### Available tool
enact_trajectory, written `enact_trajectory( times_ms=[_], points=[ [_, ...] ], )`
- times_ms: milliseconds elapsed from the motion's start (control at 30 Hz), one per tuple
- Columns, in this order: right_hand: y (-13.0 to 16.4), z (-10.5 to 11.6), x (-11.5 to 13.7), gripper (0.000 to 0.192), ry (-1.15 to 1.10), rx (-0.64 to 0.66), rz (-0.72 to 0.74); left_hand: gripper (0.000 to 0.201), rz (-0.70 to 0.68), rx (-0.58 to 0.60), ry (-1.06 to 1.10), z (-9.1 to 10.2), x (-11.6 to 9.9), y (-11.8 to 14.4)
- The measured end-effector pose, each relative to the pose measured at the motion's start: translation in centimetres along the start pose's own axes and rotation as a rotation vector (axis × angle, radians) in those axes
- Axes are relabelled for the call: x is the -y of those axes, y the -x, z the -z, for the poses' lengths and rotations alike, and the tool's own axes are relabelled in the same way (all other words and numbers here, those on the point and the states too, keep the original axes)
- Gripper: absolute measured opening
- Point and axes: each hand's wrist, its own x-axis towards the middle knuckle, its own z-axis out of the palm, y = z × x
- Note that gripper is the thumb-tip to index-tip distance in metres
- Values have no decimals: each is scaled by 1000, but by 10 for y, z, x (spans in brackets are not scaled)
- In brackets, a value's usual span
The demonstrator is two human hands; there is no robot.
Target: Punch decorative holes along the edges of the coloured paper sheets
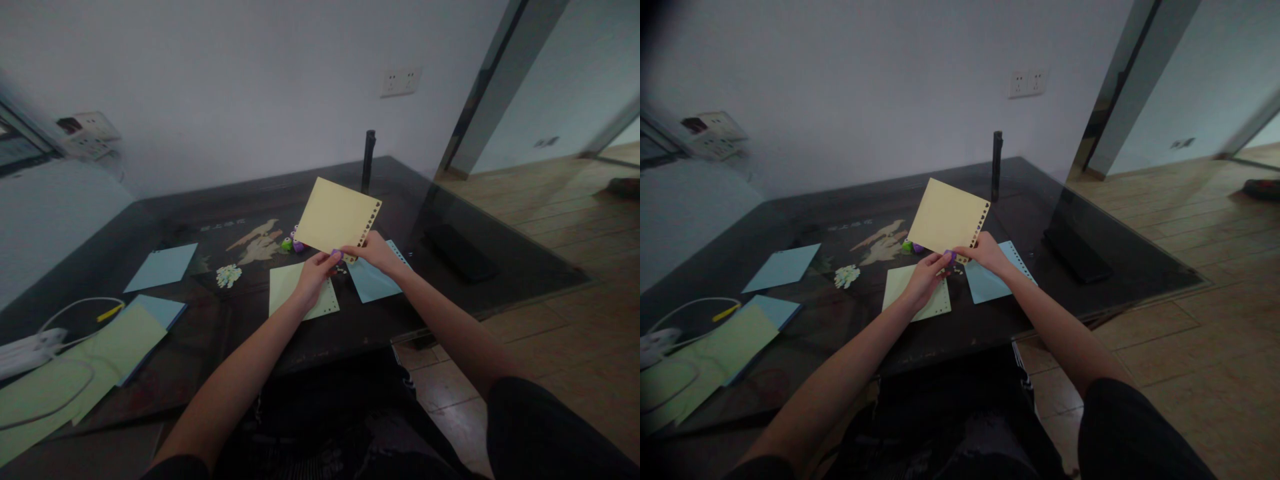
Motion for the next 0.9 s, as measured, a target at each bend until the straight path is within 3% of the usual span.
enact_trajectory(
  times_ms=[900],
  points=[
    [-2, -1, -5, 33, -15, 4, -4, 34, -17, 1, -19, 0, 1, 0]
  ],
)
